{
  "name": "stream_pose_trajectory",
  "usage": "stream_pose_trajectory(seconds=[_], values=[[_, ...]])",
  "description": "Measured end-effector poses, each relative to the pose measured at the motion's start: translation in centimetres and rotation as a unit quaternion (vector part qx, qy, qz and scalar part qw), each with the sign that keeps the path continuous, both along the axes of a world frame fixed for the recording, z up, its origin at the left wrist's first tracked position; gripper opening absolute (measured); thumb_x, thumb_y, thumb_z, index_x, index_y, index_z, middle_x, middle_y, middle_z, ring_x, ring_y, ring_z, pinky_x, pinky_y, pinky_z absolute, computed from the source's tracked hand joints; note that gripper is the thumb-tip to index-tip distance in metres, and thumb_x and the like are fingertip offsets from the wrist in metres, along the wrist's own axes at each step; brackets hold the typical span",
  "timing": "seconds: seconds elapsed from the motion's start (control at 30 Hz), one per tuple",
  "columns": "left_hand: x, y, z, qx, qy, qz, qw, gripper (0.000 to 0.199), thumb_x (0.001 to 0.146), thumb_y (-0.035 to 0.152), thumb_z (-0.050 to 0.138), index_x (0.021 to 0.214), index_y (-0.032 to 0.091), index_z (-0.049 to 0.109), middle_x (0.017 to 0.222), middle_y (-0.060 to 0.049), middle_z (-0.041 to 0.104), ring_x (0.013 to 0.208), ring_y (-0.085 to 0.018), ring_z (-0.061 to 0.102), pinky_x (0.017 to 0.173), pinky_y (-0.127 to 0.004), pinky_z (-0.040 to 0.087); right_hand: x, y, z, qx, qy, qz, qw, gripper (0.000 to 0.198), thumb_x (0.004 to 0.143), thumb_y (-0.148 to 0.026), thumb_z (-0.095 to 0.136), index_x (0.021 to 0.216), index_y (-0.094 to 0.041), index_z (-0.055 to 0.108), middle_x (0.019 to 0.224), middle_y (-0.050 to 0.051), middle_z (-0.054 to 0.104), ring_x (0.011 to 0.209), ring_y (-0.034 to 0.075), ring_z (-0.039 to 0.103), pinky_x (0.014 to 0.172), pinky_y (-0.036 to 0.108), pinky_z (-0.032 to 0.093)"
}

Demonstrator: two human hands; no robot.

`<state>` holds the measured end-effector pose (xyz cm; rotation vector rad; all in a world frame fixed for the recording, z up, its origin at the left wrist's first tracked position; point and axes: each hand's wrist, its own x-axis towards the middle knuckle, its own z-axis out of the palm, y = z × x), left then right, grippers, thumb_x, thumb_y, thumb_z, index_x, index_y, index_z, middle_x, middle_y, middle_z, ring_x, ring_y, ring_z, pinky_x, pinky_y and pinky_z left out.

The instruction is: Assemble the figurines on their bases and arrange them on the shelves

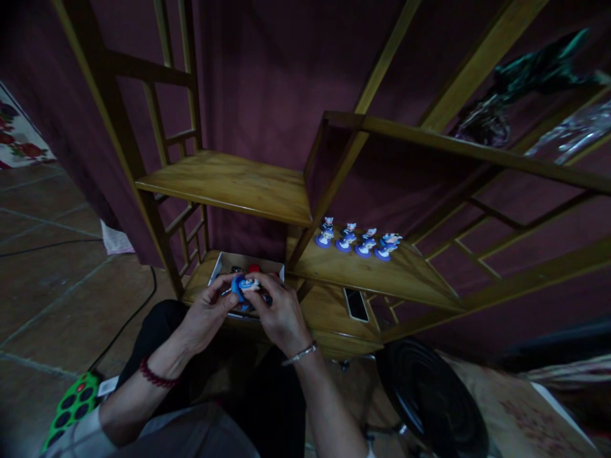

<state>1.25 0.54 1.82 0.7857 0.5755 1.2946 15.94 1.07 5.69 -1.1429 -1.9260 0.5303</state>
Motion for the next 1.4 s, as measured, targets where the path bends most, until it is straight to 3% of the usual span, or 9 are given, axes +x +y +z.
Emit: stream_pose_trajectory(seconds=[0.33,0.53,0.63,0.8,1.03,1.4], values=[[0.2,0.0,-0.2,-0.006,-0.003,0.002,1.000,0.036,0.066,0.026,0.072,0.100,0.019,0.063,0.098,-0.005,0.062,0.090,-0.016,0.056,0.078,-0.029,0.046,-0.1,-0.2,0.7,0.037,-0.063,0.001,0.997,0.020,0.083,-0.025,0.052,0.102,-0.024,0.059,0.095,0.004,0.064,0.090,0.018,0.059,0.079,0.031,0.047],[0.7,0.3,-0.7,0.001,-0.009,-0.012,1.000,0.034,0.070,0.025,0.069,0.102,0.018,0.061,0.099,-0.005,0.063,0.089,-0.016,0.057,0.077,-0.028,0.047,0.6,0.0,0.5,0.018,-0.068,0.002,0.998,0.026,0.084,-0.026,0.050,0.109,-0.024,0.055,0.104,0.004,0.063,0.096,0.018,0.058,0.084,0.032,0.046],[1.1,0.5,-1.0,-0.009,-0.020,-0.024,0.999,0.035,0.071,0.024,0.069,0.105,0.018,0.060,0.103,-0.006,0.063,0.089,-0.015,0.058,0.075,-0.026,0.048,1.0,0.2,0.0,0.008,-0.052,-0.030,0.998,0.032,0.082,-0.028,0.054,0.113,-0.023,0.052,0.107,0.005,0.062,0.095,0.018,0.059,0.083,0.032,0.047],[2.1,0.6,-0.8,-0.030,-0.040,-0.058,0.997,0.043,0.070,0.024,0.070,0.111,0.020,0.056,0.110,-0.008,0.061,0.090,-0.016,0.061,0.073,-0.026,0.049,2.0,0.4,-0.7,0.006,-0.024,-0.058,0.998,0.025,0.078,-0.031,0.058,0.102,-0.023,0.058,0.095,0.003,0.065,0.084,0.017,0.061,0.074,0.030,0.050],[3.2,0.7,-0.4,-0.025,-0.052,-0.089,0.994,0.036,0.069,0.022,0.070,0.104,0.019,0.060,0.104,-0.005,0.064,0.091,-0.016,0.061,0.079,-0.028,0.049,3.9,0.1,-0.8,-0.016,0.000,-0.059,0.998,0.027,0.078,-0.034,0.059,0.102,-0.022,0.060,0.097,0.005,0.066,0.087,0.018,0.061,0.078,0.033,0.049],[4.0,1.4,0.8,0.000,-0.057,-0.117,0.992,0.030,0.072,0.019,0.067,0.101,0.018,0.060,0.099,-0.003,0.065,0.087,-0.013,0.062,0.078,-0.026,0.050,4.6,0.0,1.0,-0.011,0.019,-0.071,0.997,0.027,0.078,-0.030,0.061,0.104,-0.022,0.061,0.101,0.004,0.066,0.093,0.018,0.060,0.083,0.033,0.048]])
